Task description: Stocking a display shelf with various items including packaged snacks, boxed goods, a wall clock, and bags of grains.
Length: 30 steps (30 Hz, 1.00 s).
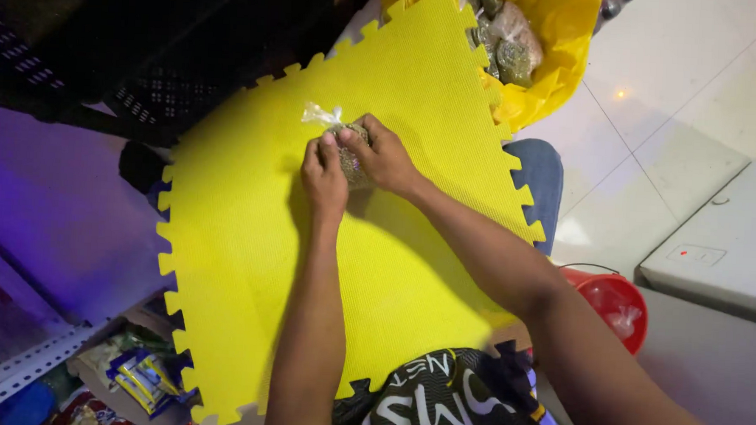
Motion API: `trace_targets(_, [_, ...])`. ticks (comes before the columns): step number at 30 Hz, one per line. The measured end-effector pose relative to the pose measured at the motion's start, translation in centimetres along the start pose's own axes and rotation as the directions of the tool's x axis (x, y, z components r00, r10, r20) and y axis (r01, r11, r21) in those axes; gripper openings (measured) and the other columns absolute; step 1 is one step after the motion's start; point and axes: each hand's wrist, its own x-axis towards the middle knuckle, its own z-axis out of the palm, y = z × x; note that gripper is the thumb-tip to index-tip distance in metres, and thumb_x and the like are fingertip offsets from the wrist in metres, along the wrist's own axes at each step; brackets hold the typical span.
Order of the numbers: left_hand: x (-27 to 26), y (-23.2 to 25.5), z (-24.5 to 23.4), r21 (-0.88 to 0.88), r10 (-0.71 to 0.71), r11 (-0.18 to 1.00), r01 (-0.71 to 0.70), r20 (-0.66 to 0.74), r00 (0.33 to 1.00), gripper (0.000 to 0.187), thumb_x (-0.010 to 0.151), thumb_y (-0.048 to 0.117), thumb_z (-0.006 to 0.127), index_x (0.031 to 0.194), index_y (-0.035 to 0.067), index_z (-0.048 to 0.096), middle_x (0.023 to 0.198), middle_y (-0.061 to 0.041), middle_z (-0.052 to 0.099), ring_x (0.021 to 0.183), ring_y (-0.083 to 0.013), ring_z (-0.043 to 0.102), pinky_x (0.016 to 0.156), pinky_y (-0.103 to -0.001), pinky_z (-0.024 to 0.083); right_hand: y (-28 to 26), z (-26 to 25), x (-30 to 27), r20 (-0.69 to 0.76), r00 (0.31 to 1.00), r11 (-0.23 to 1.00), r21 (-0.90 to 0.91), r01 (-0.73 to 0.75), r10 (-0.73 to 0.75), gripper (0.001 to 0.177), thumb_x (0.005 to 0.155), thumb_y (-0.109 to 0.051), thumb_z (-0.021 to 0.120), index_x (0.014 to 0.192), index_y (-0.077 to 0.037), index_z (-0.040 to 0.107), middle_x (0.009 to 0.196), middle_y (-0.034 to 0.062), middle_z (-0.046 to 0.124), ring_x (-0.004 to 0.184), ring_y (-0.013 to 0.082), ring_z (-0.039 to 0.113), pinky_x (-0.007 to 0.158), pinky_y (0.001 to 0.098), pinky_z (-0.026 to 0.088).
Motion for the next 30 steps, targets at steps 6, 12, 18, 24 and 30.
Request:
trace_targets(6, [-1.0, 2.1, 0.7, 0.042, 0.196, 0.981, -0.191, -0.206, 0.959, 0.043, 0.11, 0.043, 0.049, 0.112, 0.002, 0.06, 0.099, -0.015, 0.07, 0.09, -0.0251, 0.068, 0.079, -0.04, 0.054, 1.8, 0.9, 1.2, 0.006, 0.987, 0.95, 0.273, 0.154, -0.162, 0.043, 0.107, -0.045, 0.056, 0.11, -0.002, 0.063, 0.09, 0.0034, 0.066, 0.081, 0.0095, 0.059, 0.073, 0.0317, 0.054])
trace_targets(12, [0.0, -0.4, 0.2, -0.2, -0.045, 0.978, 0.067, 0.109, 0.993, 0.038, 0.102, 0.035, 0.064, 0.121, 0.001, 0.063, 0.101, -0.008, 0.068, 0.09, -0.018, 0.064, 0.081, -0.034, 0.054, -0.2, -0.1, 1.5, -0.023, 0.999, 0.996, 0.077, -0.045, 0.047, 0.05, 0.104, -0.047, 0.055, 0.091, -0.001, 0.069, 0.069, 0.0043, 0.059, 0.064, 0.0123, 0.051, 0.059, 0.035, 0.048])
trace_targets(18, [-0.3, -0.7, -0.7, -0.481, -0.072, 0.844, 0.237, 0.337, 0.939, 0.048, 0.092, 0.02, 0.077, 0.131, -0.001, 0.057, 0.114, -0.006, 0.068, 0.099, -0.015, 0.066, 0.088, -0.033, 0.057, 1.3, -0.2, 1.9, -0.182, 0.983, 1.0, 0.021, 0.022, -0.018, 0.051, 0.106, -0.047, 0.054, 0.094, 0.0, 0.069, 0.071, 0.0091, 0.064, 0.065, 0.0156, 0.058, 0.063, 0.0362, 0.051])
trace_targets(24, [-0.4, 1.1, -1.6, -0.549, -0.155, 0.764, 0.34, 0.356, 0.921, 0.048, 0.093, 0.023, 0.075, 0.132, 0.0, 0.057, 0.118, -0.007, 0.068, 0.108, -0.0159, 0.068, 0.098, -0.034, 0.057, -1.0, -0.2, 0.4, -0.129, 0.99, 0.998, 0.031, 0.057, -0.052, 0.042, 0.101, -0.042, 0.061, 0.1, 0.0, 0.067, 0.075, 0.0065, 0.069, 0.065, 0.0125, 0.062, 0.061, 0.0341, 0.053])
trace_targets(30, [0.1, -1.7, -0.5, -0.701, -0.088, 0.66, 0.27, 0.285, 0.955, 0.047, 0.094, 0.026, 0.076, 0.129, 0.0, 0.059, 0.117, -0.008, 0.069, 0.105, -0.0192, 0.068, 0.095, -0.038, 0.059, -0.5, 0.3, 0.3, -0.154, 0.98, 0.986, 0.088, 0.14, -0.125, 0.04, 0.104, -0.041, 0.062, 0.099, -0.001, 0.067, 0.076, 0.0069, 0.068, 0.067, 0.0125, 0.058, 0.06, 0.0333, 0.05])
